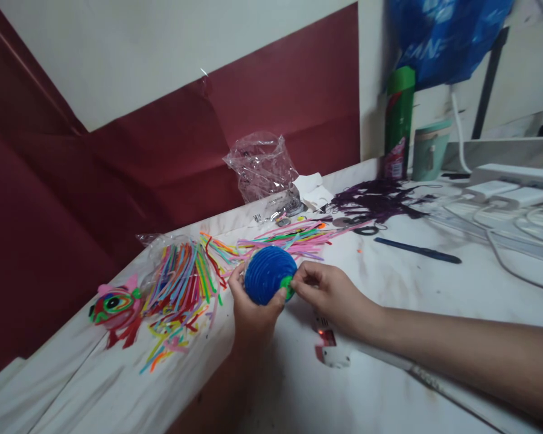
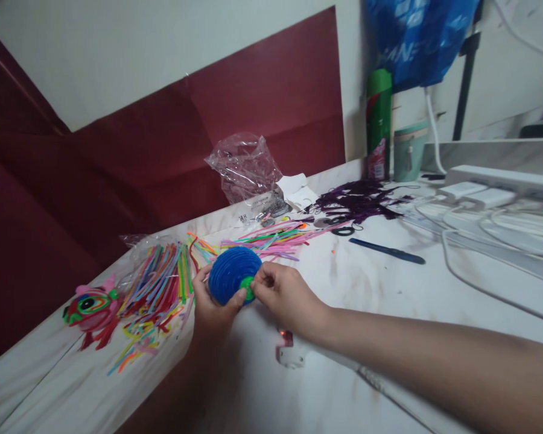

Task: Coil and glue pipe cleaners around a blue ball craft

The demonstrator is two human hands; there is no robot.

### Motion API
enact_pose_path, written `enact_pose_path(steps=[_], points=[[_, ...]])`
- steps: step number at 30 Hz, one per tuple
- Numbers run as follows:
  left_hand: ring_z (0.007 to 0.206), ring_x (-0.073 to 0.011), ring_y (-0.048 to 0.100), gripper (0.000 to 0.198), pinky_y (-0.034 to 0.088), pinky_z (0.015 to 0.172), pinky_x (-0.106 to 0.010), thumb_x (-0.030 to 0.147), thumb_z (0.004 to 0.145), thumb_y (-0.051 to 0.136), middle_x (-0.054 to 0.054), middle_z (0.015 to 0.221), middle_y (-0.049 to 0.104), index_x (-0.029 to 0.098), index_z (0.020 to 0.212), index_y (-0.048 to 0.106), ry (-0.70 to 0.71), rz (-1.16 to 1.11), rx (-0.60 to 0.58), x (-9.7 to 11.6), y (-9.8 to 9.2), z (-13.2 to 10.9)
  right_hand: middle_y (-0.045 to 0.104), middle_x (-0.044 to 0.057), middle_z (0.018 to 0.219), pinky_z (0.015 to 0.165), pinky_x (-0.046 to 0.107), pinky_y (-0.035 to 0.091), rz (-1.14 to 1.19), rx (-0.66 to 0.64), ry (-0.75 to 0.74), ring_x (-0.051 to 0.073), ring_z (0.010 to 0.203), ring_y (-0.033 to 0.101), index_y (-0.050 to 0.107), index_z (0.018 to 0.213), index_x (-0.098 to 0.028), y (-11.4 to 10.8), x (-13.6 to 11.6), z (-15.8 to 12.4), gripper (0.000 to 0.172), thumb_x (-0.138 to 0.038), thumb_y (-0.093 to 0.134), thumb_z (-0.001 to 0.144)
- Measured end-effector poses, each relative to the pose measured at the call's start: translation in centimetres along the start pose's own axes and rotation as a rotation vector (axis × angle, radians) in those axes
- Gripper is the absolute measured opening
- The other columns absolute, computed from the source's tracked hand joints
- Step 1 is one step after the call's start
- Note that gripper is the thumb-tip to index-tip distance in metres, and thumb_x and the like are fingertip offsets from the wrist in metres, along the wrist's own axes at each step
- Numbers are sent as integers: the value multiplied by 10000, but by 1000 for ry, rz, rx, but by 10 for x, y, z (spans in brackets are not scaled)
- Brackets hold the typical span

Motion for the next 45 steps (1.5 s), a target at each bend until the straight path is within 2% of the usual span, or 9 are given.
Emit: enact_pose_path(steps=[7,12,15,22,26,30,35,40,45], points=[[864,-229,615,728,502,754,-357,344,522,787,-82,1040,566,190,1136,428,-58,82,42,1,-1,1,559,-17,601,552,262,405,-36,-25,11,149,575,524,517,628,-217,3,-1,-1,138,-234,523,765],[852,-223,609,706,494,743,-350,328,527,769,-79,1041,555,190,1130,429,-86,85,50,2,-1,1,504,-33,563,503,266,383,37,-1,65,142,512,478,511,629,-223,4,3,0,125,-275,534,741],[846,-221,616,706,496,744,-350,329,529,764,-81,1037,561,186,1132,425,-87,67,46,3,0,0,489,-44,563,438,248,345,64,-32,109,127,465,441,501,643,-227,5,6,0,117,-284,528,742],[852,-217,620,708,495,772,-359,355,563,760,-85,1049,575,187,1159,416,-72,28,52,3,2,-3,550,-19,616,515,256,402,-31,-13,29,143,548,513,520,648,-215,2,3,-1,115,-264,522,752],[920,-234,628,701,497,810,-370,400,591,766,-104,1095,586,184,1163,421,-108,19,4,-5,1,-1,570,-9,623,576,273,423,-98,15,-30,163,607,545,527,639,-214,-1,1,2,106,-218,518,744],[892,-228,639,684,502,801,-368,397,585,772,-98,1067,607,183,1148,446,-145,10,-16,-12,-2,4,575,-13,621,578,270,424,-136,16,-48,162,612,550,526,641,-213,-1,1,3,111,-166,517,742],[892,-233,632,733,499,789,-365,345,520,806,-81,1045,607,193,1148,460,-161,43,-5,-12,0,5,592,4,657,603,290,436,-191,5,-85,176,639,565,526,651,-211,0,-1,1,138,-162,524,780],[833,-213,625,696,493,761,-340,335,524,793,-55,979,607,188,1125,474,-145,92,27,-4,1,2,604,12,673,621,289,436,-258,12,-133,182,672,571,547,639,-209,0,-5,0,159,-122,554,772],[820,-203,619,706,499,765,-349,317,529,787,-53,968,601,184,1144,467,-205,46,73,-4,-3,4,629,11,702,631,276,439,-164,-10,-85,171,679,583,576,684,-204,3,0,0,102,-152,565,772]])
Point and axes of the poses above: each hand's wrist, its own z-axis towards the middle knuckle, its own y-axis out of the palm, x = y × z, the point moved 4 cm from there along z, towards the middle knuckle
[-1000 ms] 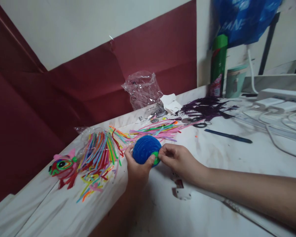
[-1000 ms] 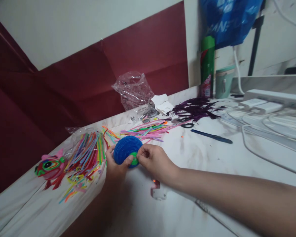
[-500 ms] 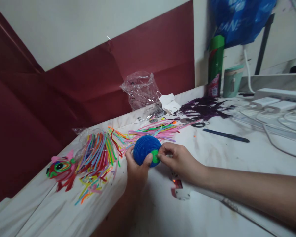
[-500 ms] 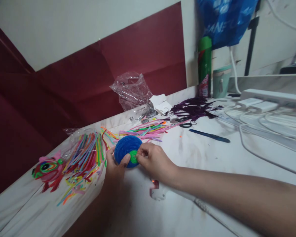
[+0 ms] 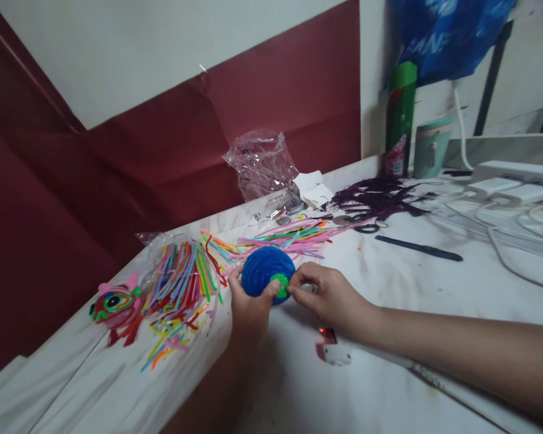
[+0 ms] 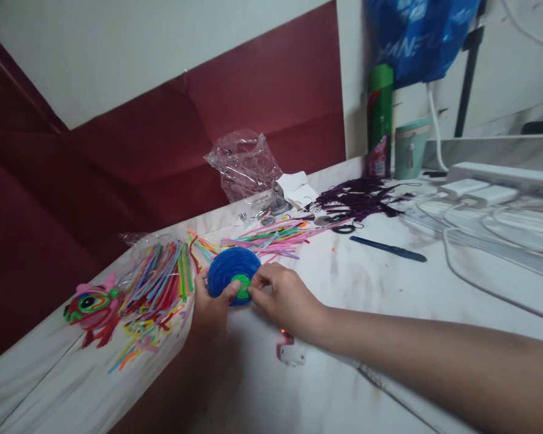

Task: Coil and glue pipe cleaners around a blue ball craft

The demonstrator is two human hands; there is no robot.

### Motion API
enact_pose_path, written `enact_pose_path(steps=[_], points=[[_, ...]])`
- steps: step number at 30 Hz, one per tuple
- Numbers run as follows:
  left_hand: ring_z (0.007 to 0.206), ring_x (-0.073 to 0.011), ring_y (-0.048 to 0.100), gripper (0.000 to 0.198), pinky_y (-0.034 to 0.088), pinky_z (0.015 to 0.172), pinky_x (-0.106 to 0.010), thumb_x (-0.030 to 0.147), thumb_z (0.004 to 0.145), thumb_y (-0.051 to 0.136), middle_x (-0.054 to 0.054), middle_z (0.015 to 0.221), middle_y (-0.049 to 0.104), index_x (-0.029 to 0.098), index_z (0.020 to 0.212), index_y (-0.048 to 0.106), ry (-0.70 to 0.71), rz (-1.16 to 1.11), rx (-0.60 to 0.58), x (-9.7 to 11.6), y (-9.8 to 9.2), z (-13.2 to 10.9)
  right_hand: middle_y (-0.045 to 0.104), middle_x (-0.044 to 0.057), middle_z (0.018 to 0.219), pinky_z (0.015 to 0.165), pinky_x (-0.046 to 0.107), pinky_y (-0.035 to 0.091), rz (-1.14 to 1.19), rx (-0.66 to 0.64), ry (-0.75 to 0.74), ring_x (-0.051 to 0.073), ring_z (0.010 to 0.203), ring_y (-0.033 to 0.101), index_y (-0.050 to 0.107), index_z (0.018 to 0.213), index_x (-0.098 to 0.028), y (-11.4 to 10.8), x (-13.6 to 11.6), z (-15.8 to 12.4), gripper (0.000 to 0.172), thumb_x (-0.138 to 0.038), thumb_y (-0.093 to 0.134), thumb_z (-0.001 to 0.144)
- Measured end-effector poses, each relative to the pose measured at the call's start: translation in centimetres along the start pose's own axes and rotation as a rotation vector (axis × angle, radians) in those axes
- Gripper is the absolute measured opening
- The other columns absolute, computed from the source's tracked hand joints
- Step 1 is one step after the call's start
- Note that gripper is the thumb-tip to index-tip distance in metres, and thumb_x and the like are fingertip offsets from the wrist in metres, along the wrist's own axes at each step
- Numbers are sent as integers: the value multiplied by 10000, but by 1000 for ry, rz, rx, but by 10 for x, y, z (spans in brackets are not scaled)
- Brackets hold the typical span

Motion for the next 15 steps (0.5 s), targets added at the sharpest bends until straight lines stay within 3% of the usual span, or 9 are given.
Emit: enact_pose_path(steps=[6,15], points=[[859,-211,626,732,506,783,-362,314,536,788,-63,1021,597,191,1175,454,14,-45,-37,-5,0,2,532,-30,615,559,260,397,159,5,98,148,585,509,528,688,-214,0,7,2,117,-266,542,792],[838,-209,627,730,511,742,-339,337,517,799,-68,1021,596,187,1144,458,30,-37,-46,-2,2,0,527,-30,619,568,257,396,111,-14,86,146,599,503,510,674,-214,0,9,6,133,-254,572,785]])
Point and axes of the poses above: each hand's wrist, its own z-axis towards the middle knuckle, its own y-axis out of the palm, x = y × z, the point moved 4 cm from there along z, towards the middle knuckle
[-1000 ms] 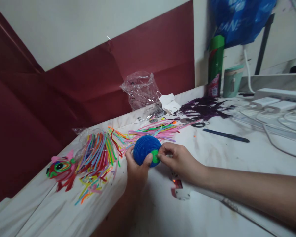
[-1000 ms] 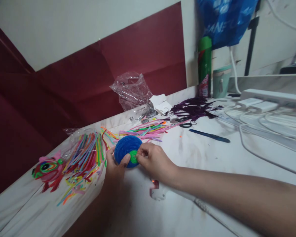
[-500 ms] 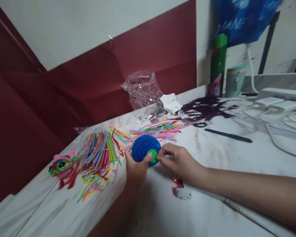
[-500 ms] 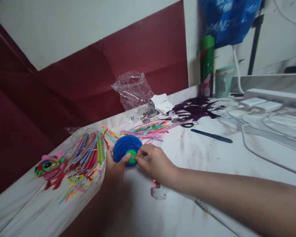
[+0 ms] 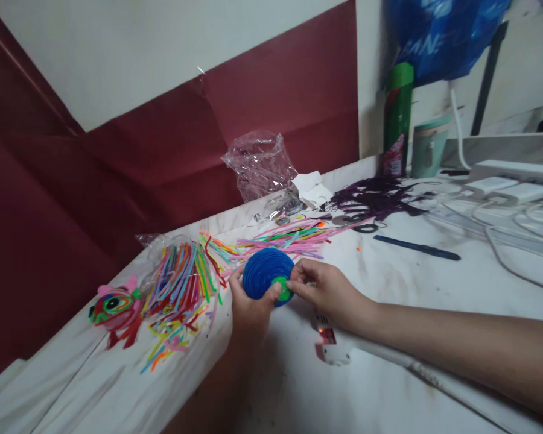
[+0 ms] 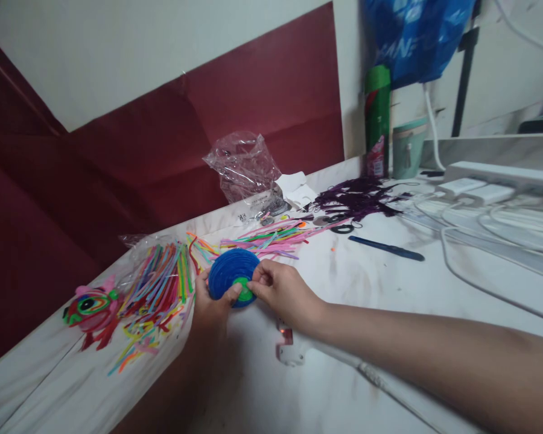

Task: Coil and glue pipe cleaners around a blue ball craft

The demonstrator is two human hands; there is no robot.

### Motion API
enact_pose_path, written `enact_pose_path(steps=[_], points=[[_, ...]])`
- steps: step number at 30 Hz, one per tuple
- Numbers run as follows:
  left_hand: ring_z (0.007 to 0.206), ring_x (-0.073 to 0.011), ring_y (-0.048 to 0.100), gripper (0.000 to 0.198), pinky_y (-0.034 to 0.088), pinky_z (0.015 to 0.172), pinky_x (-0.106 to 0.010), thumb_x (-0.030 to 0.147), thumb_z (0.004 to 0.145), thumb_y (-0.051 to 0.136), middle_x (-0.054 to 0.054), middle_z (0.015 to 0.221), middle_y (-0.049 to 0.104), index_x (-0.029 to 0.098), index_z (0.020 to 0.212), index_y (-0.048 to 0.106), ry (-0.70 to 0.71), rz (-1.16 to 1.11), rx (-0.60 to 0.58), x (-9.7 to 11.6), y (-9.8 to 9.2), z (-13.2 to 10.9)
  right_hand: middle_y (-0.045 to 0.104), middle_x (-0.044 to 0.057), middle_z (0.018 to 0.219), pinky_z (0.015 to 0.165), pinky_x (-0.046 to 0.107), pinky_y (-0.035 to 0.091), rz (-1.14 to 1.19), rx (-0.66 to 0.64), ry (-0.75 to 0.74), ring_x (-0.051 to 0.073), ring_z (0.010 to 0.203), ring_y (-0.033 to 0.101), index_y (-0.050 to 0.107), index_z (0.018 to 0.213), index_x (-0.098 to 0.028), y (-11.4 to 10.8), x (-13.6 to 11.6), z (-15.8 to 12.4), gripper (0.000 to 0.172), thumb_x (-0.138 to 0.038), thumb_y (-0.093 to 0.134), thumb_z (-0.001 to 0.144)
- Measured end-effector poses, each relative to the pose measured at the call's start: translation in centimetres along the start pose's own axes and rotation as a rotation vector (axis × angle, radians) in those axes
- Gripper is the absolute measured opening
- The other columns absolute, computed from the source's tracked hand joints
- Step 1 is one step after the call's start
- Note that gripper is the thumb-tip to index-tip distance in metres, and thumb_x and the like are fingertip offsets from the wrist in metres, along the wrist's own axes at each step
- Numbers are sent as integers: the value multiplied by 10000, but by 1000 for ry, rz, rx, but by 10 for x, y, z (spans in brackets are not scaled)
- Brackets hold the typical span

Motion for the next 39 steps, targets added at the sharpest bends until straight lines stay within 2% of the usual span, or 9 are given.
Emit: enact_pose_path(steps=[8,11,15,19,22,26,30,34,39], points=[[841,-214,641,685,511,763,-350,329,537,800,-66,1008,619,187,1127,481,14,33,5,2,-2,-1,546,-16,664,604,272,413,-136,2,-120,161,632,521,467,723,-230,-1,-3,-5,131,-240,538,832],[859,-219,639,681,510,763,-347,353,552,795,-71,1009,622,186,1130,476,-21,-35,-25,-1,0,-1,542,-14,664,594,270,406,-153,8,-147,161,621,514,463,729,-231,-3,-5,-2,122,-228,530,831],[884,-223,635,630,512,741,-339,453,642,714,-84,1025,618,183,1147,450,-127,-164,-93,-1,5,-3,522,-30,631,571,257,394,-123,2,-111,150,592,497,463,714,-228,-5,-6,1,123,-186,546,795],[906,-214,621,681,490,794,-326,384,564,780,-77,1049,608,183,1143,483,-77,-37,-44,0,1,-2,514,-49,594,532,236,371,-109,-31,-64,132,556,490,482,690,-222,-2,-6,-2,133,-160,572,765],[856,-214,627,732,497,767,-337,347,516,811,-67,1000,617,187,1152,487,-92,-6,-43,-5,-1,2,521,-50,585,518,234,367,-80,-53,-22,128,545,486,504,682,-217,1,-2,-3,123,-181,578,773],[804,-206,637,691,513,742,-352,368,554,798,-65,952,634,183,1146,493,-120,-73,-69,-11,-2,5,530,-32,603,541,245,388,26,-75,-2,137,580,492,520,664,-211,1,0,2,127,-222,573,778],[842,-217,643,665,523,754,-354,352,563,803,-75,959,644,172,1133,511,-92,-65,-69,-11,-3,5,507,-42,584,523,245,380,87,-74,23,130,554,466,524,659,-211,1,-1,5,111,-216,585,751],[842,-215,637,674,529,739,-351,341,573,801,-84,984,635,166,1148,495,-86,-31,-80,-10,-3,4,488,-50,579,519,241,354,47,-76,46,124,549,450,505,661,-214,2,0,2,111,-197,589,733],[792,-207,649,639,533,723,-342,349,570,810,-72,923,653,161,1103,514,-124,-78,-99,-7,0,1,477,-52,584,531,246,340,-15,-69,-10,128,554,450,475,664,-218,1,-3,0,118,-185,557,741]])
Point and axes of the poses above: each hand's wrist, its own z-axis towards the middle knuckle, its own y-axis out of the palm, x = y × z, the point moved 4 cm from there along z, towards the middle knuckle
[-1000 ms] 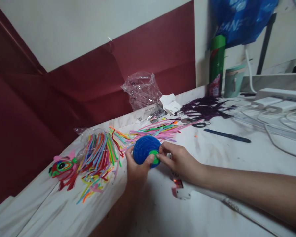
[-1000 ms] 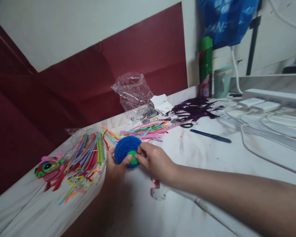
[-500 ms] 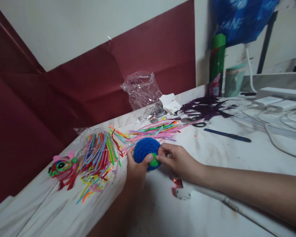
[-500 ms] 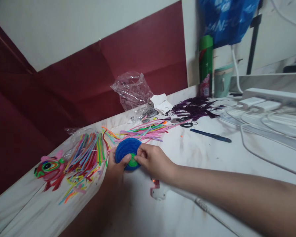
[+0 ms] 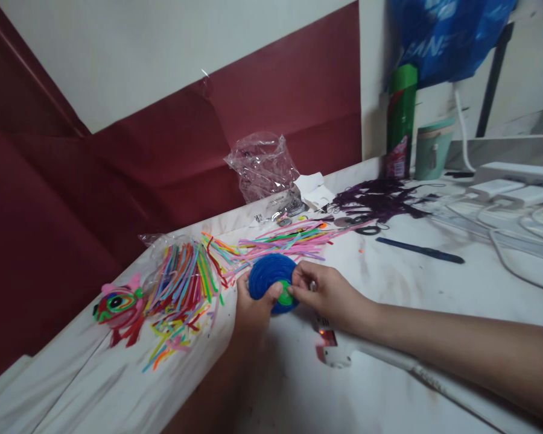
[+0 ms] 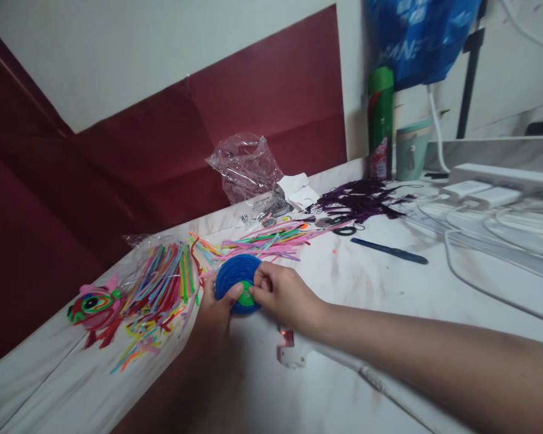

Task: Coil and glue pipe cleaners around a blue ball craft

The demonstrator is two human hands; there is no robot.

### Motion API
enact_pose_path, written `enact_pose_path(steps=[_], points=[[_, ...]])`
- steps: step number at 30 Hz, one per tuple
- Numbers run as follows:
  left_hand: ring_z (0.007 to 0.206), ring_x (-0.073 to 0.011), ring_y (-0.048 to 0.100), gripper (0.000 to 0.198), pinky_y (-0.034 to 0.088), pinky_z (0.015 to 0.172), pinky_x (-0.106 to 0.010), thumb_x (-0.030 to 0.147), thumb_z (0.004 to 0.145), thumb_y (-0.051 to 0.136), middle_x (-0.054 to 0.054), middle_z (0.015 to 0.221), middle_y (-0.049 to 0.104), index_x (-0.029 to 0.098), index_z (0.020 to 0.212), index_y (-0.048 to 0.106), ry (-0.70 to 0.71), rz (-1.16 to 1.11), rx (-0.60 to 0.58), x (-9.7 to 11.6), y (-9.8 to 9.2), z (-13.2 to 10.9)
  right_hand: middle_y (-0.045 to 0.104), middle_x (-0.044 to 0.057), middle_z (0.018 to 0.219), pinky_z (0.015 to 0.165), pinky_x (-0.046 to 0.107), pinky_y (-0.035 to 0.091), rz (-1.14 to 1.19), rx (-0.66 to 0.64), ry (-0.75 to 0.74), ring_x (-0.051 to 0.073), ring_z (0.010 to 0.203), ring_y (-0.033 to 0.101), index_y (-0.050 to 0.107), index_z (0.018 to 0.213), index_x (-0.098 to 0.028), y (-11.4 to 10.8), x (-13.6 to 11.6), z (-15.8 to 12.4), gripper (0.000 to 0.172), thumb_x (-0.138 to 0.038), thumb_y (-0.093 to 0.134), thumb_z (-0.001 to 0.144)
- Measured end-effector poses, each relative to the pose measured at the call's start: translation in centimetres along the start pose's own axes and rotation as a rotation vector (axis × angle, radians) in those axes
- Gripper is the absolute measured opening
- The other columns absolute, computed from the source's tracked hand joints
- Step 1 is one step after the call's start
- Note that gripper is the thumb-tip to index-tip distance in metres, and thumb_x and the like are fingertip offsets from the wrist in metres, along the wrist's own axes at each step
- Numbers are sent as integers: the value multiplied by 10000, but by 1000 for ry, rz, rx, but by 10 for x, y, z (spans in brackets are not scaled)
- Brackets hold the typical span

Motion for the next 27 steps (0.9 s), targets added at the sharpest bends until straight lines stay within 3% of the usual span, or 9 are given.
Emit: enact_pose_path(steps=[5,8,18,27], points=[[956,-255,649,621,537,789,-385,421,682,729,-101,1025,661,176,1205,500,-75,-135,-69,-1,3,-2,461,-55,568,527,245,333,53,21,45,127,545,425,480,657,-217,-3,3,5,104,-198,560,720],[1045,-253,621,630,518,857,-380,361,689,735,-105,1093,641,188,1236,477,-104,-148,-92,-3,2,-1,447,-57,561,518,242,320,85,17,88,122,536,403,474,642,-219,-2,7,7,112,-224,570,698],[910,-238,624,755,515,780,-352,306,523,833,-94,1029,622,178,1171,467,-51,-64,-94,-10,-3,11,470,-43,571,524,254,331,99,-18,84,134,548,421,488,645,-224,1,11,5,116,-281,574,698],[841,-218,629,702,512,692,-309,295,543,802,-81,989,623,181,1159,483,-38,11,-26,-5,-7,9,511,-22,607,546,270,377,174,-34,63,148,575,467,521,680,-218,2,8,6,171,-368,583,736]])
Point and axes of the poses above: each hand's wrist, its own z-axis towards the middle knuckle, its own y-axis out of the palm, x = y × z, the point moved 4 cm from there along z, towards the middle knuckle
